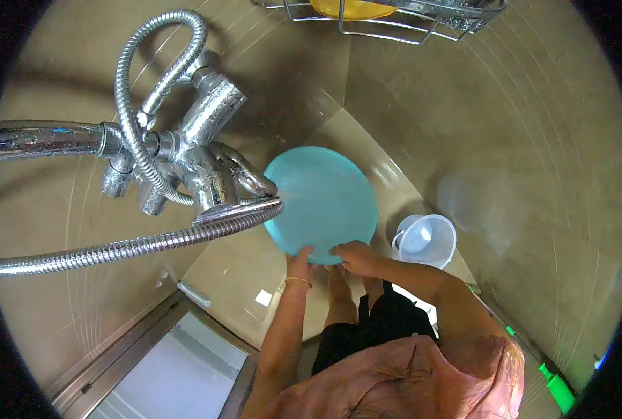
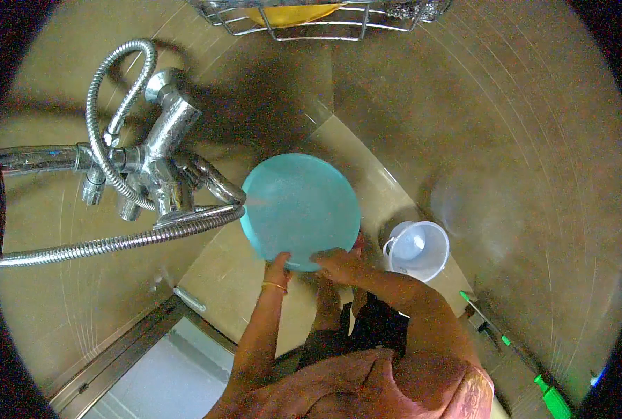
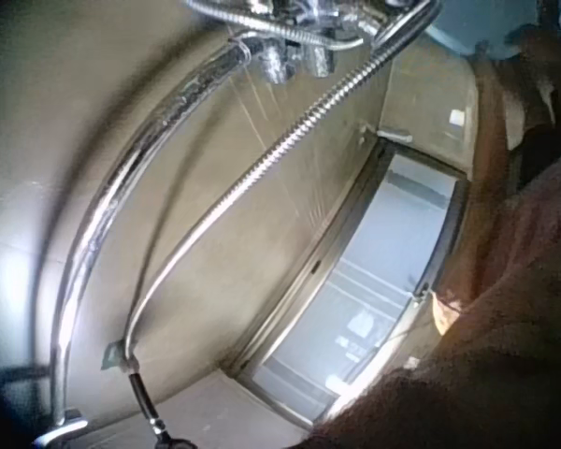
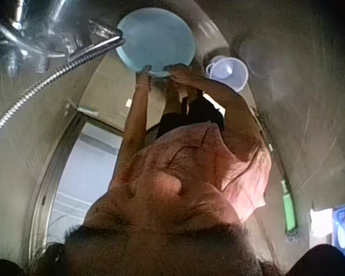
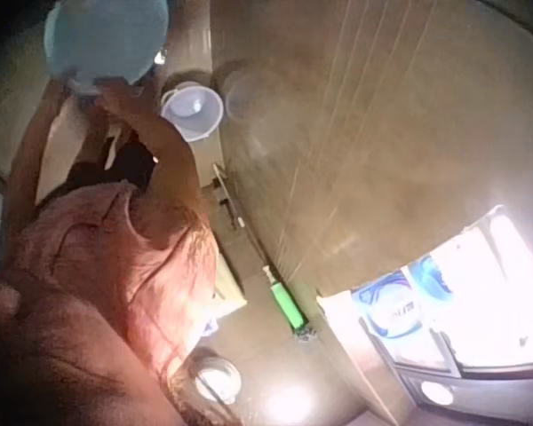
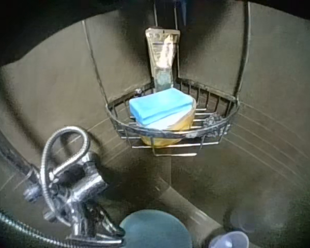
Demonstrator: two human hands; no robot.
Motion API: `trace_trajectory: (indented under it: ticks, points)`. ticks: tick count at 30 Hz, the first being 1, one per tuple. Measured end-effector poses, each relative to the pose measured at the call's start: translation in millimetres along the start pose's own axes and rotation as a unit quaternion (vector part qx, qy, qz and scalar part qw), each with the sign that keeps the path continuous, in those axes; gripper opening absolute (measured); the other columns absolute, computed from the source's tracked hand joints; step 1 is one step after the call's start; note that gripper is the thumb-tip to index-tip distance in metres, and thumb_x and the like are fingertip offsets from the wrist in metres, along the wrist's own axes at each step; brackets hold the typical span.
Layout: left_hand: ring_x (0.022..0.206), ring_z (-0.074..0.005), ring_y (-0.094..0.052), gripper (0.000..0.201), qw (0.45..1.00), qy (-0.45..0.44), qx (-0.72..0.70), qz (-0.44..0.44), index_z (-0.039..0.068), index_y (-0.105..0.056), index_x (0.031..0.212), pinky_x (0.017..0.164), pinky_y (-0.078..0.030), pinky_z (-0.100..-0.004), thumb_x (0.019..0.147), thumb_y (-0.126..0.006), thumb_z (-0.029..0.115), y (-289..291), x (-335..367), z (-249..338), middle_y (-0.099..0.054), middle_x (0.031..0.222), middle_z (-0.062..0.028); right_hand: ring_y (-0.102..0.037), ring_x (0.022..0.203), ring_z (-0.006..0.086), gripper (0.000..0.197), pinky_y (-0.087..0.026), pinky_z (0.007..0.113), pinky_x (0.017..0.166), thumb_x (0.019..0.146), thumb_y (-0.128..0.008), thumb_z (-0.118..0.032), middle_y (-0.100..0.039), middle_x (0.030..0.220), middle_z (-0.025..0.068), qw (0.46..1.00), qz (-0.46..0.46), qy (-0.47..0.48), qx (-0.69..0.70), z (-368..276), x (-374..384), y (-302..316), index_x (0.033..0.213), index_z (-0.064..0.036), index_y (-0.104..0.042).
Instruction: The person rinses a basin and a bucket under a shower faucet in a bathroom, using their hands to wipe the interior and exterior of each item before placing them on the floor.
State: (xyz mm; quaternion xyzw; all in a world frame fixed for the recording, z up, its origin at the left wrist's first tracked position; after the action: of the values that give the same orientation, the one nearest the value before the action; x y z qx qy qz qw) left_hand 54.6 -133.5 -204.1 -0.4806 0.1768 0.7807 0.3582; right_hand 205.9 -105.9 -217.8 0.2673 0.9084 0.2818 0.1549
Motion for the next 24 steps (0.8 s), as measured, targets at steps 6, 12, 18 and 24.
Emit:
trace_trajectory:
  ticks: [6, 12, 18, 24]
  points:
    - [0.064, -0.0092, -0.052, 0.021, 0.919, -0.349, 0.171, -0.074, 0.006, -0.057, 0.09, 0.051, -0.033, -0.0161, 0.078, -0.054, 0.023, -53, -14, 97, -0.054, 0.082, -0.0011, -0.054, 0.069, 0.019, 0.033, -0.044, 0.032, 0.061, 0.07, -0.053, -0.01, -0.056, 0.079, 0.0121, 0.837, 0.348, -0.154, 0.393, 42, 102, 46, 0.101, -0.0026, -0.049]
    - [0.046, -0.0042, -0.025, 0.039, 0.896, -0.415, 0.013, 0.159, 0.015, -0.033, 0.051, 0.044, -0.018, -0.0211, 0.082, -0.049, 0.032, -10, -68, 141, -0.03, 0.05, 0.0071, -0.051, 0.071, 0.0137, 0.03, -0.043, 0.028, 0.066, 0.07, -0.054, -0.011, -0.054, 0.082, 0.0048, 0.655, 0.259, -0.165, 0.69, -26, 120, 99, 0.099, -0.0041, -0.051]
    - [0.044, -0.0046, -0.025, 0.033, 0.954, -0.249, 0.068, 0.153, 0.016, -0.034, 0.061, 0.04, -0.019, -0.0196, 0.08, -0.044, 0.042, 66, -57, 81, -0.028, 0.053, 0.0077, -0.054, 0.076, 0.0211, 0.025, -0.044, 0.033, 0.074, 0.073, -0.054, -0.014, -0.055, 0.086, 0.01, 0.389, 0.353, -0.25, 0.813, 11, 46, 66, 0.093, 0.001, -0.053]
    - [0.039, -0.0047, -0.026, 0.024, 0.841, -0.365, 0.395, 0.05, 0.013, -0.04, 0.063, 0.035, -0.021, -0.0198, 0.082, -0.039, 0.027, 130, -1, 56, -0.032, 0.052, 0.0042, -0.044, 0.102, 0.03, 0.052, -0.034, 0.043, 0.088, 0.073, -0.06, -0.025, -0.047, 0.112, 0.0166, 0.245, 0.475, -0.169, 0.828, -2, -72, 40, 0.113, 0.0019, -0.042]
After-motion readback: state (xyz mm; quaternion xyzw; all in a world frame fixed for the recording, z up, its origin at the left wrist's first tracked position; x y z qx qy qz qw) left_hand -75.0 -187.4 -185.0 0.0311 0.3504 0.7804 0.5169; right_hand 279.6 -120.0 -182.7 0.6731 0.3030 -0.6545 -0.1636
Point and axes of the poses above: each hand's wrist, its own x-axis towards the middle knuckle, its own y-axis out of the back of the hand, z = x × y, the point moved 5 cm from there along x, towards the middle knuckle
